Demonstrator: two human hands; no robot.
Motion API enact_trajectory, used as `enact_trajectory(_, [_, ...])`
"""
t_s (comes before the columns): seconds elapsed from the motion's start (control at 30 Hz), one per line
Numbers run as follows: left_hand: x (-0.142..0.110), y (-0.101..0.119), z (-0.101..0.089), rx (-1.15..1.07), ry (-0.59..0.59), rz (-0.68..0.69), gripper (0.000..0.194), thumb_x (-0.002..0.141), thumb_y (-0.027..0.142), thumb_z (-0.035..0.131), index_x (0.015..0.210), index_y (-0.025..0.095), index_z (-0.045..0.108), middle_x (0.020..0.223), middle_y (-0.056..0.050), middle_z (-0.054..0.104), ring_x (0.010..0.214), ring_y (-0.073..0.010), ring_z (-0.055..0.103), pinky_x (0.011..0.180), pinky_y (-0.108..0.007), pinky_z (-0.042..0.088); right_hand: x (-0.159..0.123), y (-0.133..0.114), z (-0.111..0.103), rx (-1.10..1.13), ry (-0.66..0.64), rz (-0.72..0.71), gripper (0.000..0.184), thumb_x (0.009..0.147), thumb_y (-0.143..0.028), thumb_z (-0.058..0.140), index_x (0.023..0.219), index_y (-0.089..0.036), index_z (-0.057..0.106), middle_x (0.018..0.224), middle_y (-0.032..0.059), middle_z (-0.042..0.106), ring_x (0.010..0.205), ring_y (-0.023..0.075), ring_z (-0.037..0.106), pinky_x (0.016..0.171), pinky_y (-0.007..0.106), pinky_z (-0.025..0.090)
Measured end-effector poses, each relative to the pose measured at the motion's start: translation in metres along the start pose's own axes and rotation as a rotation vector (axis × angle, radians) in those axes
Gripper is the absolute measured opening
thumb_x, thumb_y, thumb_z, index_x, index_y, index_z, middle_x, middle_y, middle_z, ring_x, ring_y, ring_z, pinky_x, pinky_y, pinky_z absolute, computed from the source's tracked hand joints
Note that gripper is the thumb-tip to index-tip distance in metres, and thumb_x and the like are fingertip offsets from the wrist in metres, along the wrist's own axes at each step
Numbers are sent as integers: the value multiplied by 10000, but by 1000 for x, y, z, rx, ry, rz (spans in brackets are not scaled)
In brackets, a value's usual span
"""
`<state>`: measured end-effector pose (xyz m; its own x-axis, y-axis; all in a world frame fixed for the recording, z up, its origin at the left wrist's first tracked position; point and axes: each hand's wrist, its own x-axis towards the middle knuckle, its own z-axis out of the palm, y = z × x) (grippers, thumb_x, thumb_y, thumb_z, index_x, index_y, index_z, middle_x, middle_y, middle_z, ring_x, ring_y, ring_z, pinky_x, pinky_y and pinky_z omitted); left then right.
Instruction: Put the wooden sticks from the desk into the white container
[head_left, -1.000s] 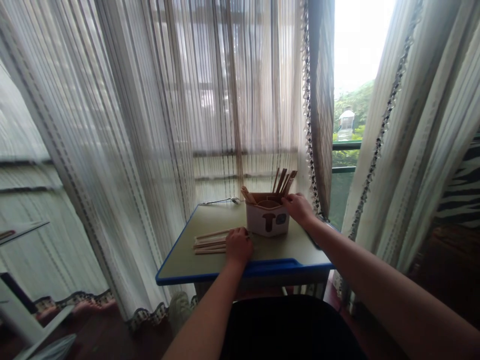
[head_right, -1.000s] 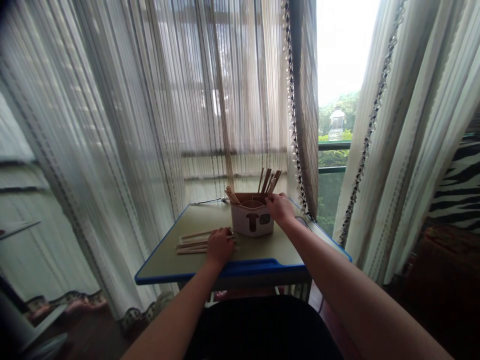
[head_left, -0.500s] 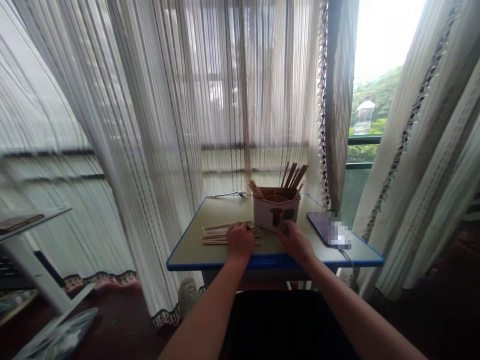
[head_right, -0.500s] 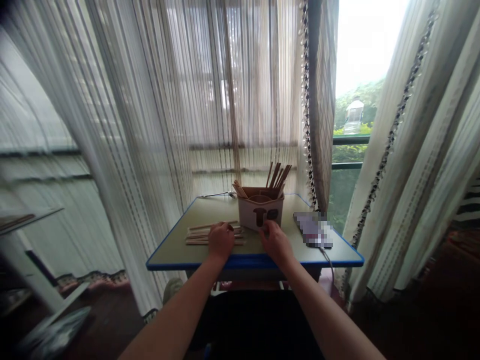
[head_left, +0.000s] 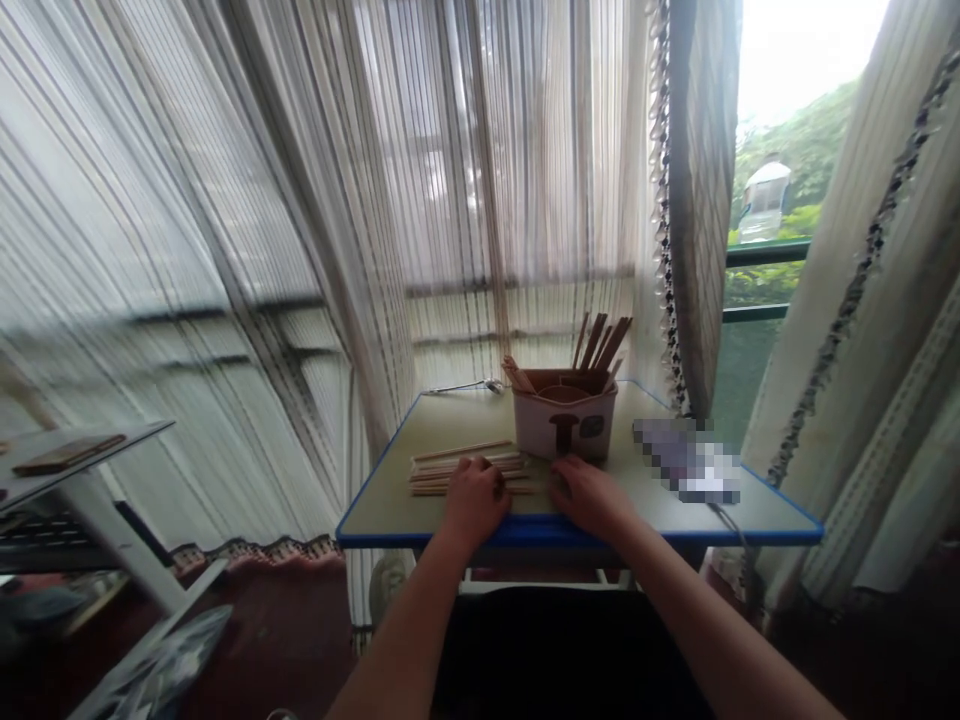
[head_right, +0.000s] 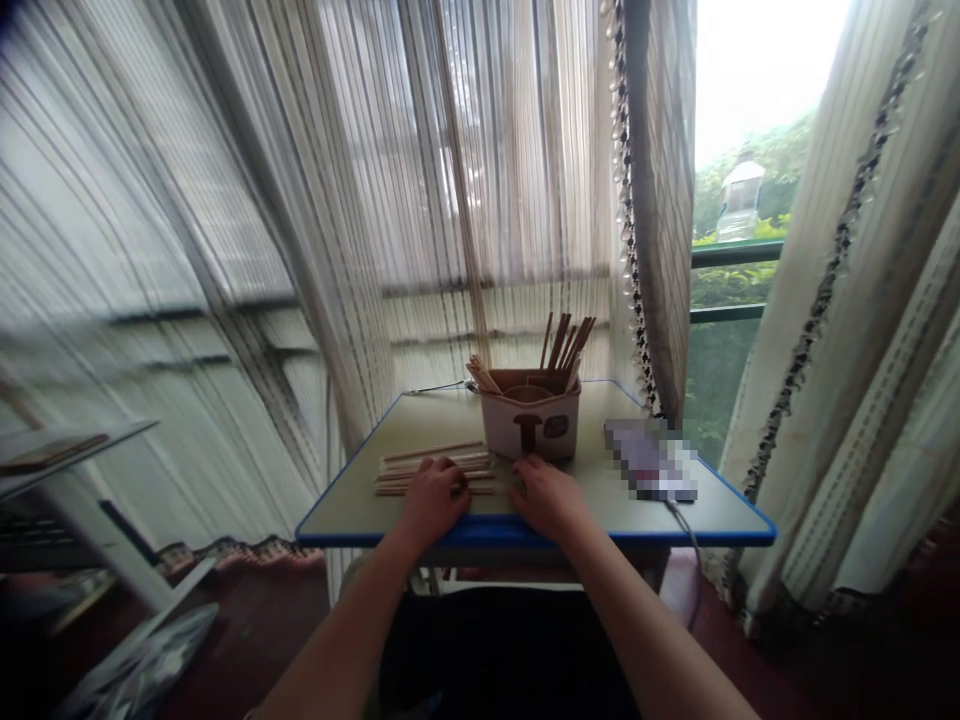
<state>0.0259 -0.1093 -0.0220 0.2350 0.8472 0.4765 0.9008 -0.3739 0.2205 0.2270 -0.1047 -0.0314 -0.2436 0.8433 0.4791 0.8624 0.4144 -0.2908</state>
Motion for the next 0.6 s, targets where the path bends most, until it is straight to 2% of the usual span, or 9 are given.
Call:
enact_trajectory(0.13, [0, 5, -5, -42, 0, 67, 146, 754, 245, 496, 799, 217, 632, 884, -45, 565, 916, -191, 448, 852, -328, 328, 10, -4, 5, 164, -59, -73, 297, 706, -281, 515, 993, -235, 579, 982, 41, 580, 812, 172, 542, 700, 263, 385])
enact_trajectory(0.27, [-2, 6, -9, -63, -1, 66, 164, 780, 274, 483, 824, 227, 634, 901, -42, 576, 931, -189, 447, 860, -330, 311, 19, -2, 11, 396, -118, -116, 241, 739, -280, 463, 899, -220, 634, 862, 30, 627, 772, 170, 553, 714, 281, 408])
enact_trajectory(0.33, [-4, 6, -8, -57, 0, 36, 168, 782, 294, 487, 842, 227, 629, 906, -43, 578, 936, -188, 451, 865, -331, 308, 20, 4, 12, 479, -56, -64, 237, 749, -319, 452, 844, -217, 644, 837, 30, 637, 788, 180, 557, 731, 296, 410])
enact_trajectory(0.43, [-6, 5, -5, -40, 57, -34, 171, 786, 282, 480, 886, 228, 607, 894, -36, 583, 926, -184, 466, 867, -339, 315, 22, 18, 14, 586, 88, 116, 255, 736, -354, 450, 845, -211, 633, 825, 28, 640, 786, 186, 562, 725, 307, 414])
enact_trajectory(0.6, [-3, -8, 6, -153, 280, -193, 229, 711, 214, 544, 934, 177, 580, 918, -50, 589, 931, -183, 495, 875, -340, 355, 21, 38, 18, 643, 327, 336, 271, 692, -345, 454, 834, -195, 629, 664, 22, 611, 647, 180, 543, 583, 288, 403])
